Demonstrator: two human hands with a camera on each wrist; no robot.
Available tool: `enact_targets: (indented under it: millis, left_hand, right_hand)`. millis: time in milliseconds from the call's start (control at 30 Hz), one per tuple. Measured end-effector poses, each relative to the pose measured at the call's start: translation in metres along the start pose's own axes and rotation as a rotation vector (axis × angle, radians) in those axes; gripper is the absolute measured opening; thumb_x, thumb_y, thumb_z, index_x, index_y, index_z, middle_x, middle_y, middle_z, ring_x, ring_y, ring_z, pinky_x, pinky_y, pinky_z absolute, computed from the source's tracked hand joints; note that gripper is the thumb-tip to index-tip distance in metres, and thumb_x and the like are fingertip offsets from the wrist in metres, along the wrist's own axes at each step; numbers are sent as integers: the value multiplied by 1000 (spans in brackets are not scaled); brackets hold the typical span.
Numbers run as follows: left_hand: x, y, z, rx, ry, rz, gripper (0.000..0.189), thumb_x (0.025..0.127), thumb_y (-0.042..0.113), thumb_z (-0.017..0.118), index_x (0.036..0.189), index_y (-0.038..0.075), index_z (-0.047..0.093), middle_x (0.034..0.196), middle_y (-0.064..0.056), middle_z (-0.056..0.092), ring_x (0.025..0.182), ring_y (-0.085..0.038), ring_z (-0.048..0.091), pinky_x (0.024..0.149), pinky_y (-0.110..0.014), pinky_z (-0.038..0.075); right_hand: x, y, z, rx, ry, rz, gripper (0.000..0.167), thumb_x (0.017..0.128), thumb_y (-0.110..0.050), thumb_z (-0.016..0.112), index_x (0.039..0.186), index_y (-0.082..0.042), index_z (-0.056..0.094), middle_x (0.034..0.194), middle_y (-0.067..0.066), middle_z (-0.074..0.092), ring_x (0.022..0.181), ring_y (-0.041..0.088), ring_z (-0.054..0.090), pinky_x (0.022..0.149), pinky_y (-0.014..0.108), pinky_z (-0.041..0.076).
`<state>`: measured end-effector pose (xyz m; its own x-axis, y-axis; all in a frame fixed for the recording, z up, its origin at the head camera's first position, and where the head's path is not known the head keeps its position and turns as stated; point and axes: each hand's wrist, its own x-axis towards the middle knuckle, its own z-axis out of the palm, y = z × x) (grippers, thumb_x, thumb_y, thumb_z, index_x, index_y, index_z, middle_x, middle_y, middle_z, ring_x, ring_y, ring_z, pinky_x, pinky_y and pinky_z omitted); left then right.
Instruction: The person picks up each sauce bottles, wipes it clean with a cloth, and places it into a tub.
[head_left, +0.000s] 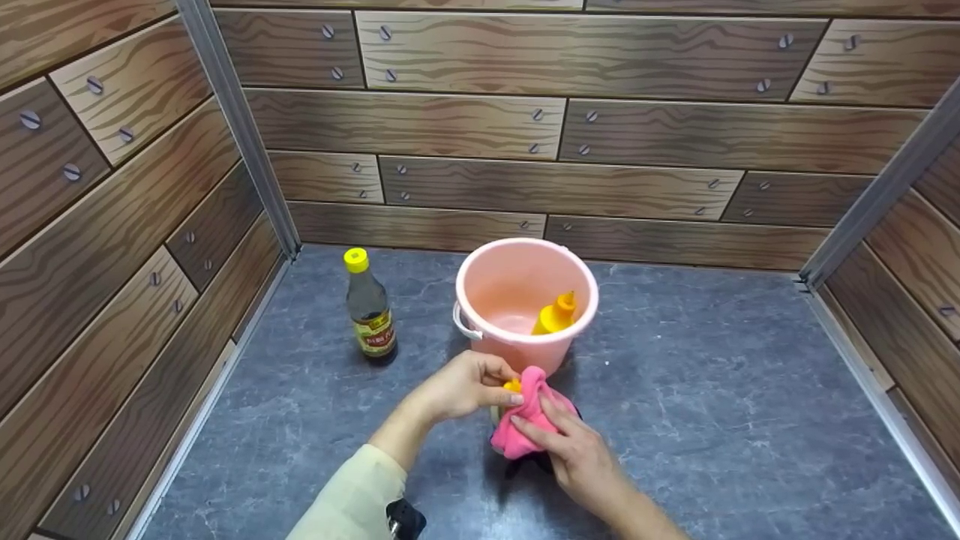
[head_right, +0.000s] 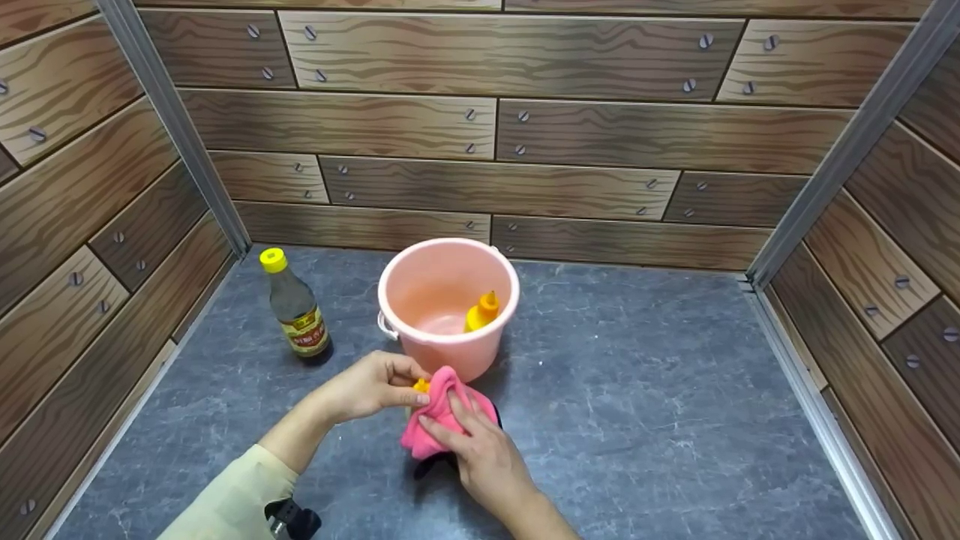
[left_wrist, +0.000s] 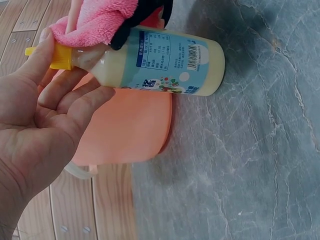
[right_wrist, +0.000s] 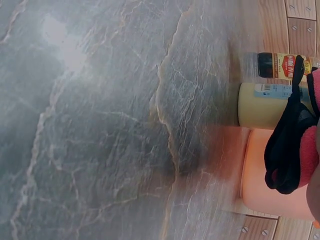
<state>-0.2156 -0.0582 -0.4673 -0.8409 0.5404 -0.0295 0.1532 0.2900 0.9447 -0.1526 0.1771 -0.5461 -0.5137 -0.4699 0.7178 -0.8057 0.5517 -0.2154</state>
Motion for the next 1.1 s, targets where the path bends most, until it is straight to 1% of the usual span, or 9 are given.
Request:
enact_targets:
  millis: [133, 233, 333, 467, 600, 700, 867, 1100]
  left_hand:
    - [0, 1, 0, -12, -7, 5, 14, 94, 13, 83, 107, 8, 80, 98, 0, 80, 79, -17, 73, 73, -30, 59]
    - [0, 2, -1, -19, -12, 12, 14, 94, 12, 83, 107, 7, 80, 98, -1, 80, 78, -21, 74, 70, -25, 58]
    - [0, 2, -1, -17, -13, 15, 14, 94, 12, 83, 107, 7, 79, 98, -1, 80, 77, -22, 74, 71, -27, 59]
    - [0, 2, 0, -7, -7, 23, 15, 94, 13, 83, 107, 6, 79, 99, -2, 80, 81, -15, 73, 75, -26, 58]
    - [-1, 1, 0, -2, -3, 25, 16, 94, 13, 84, 107, 6, 79, 101, -2, 80, 86, -8, 72, 77, -24, 56]
    - [-1, 1, 1, -5, 2, 23, 16, 94, 13, 84, 107, 6, 80, 101, -2, 80, 86, -9, 72, 77, -25, 57]
    - [-1, 1, 0, -3, 4, 31, 17, 94, 13, 83, 108, 4, 79, 102, -5, 80, 87, -9, 72, 77, -24, 57]
    - [-1, 0, 1, -5, 8, 28, 18, 94, 12, 83, 109, 4, 79, 103, -6, 80, 88, -10, 73, 76, -23, 57]
  right_hand:
    - [0, 0, 2, -6, 35, -31, 60, 80, 3, 80, 132, -28, 77, 145, 16, 63, 128, 37, 65, 113, 39, 45]
    - [-1, 1, 4, -1, 51, -37, 65, 75, 6, 84, 131, -27, 77, 144, 17, 64, 126, 38, 66, 113, 38, 45]
    - [-4, 2, 5, -5, 54, -34, 66, 74, 7, 85, 130, -27, 78, 142, 17, 65, 125, 38, 66, 115, 35, 43]
    - [-6, 1, 6, -7, 37, -33, 70, 71, 9, 84, 131, -27, 77, 141, 18, 66, 125, 39, 66, 114, 34, 44]
    - [-9, 0, 5, -12, 14, -26, 73, 69, 11, 83, 132, -28, 77, 141, 21, 65, 125, 40, 66, 112, 37, 46]
    - [-11, 0, 5, -24, -3, -20, 74, 69, 10, 83, 131, -29, 77, 140, 22, 65, 125, 40, 66, 112, 37, 46]
    - [-14, 0, 5, -51, -27, -14, 72, 70, 7, 84, 131, -30, 77, 139, 22, 66, 124, 40, 66, 113, 31, 43]
    - [-19, 1, 7, -71, -35, -15, 66, 75, 3, 83, 131, -31, 77, 140, 22, 65, 124, 40, 66, 105, 38, 52]
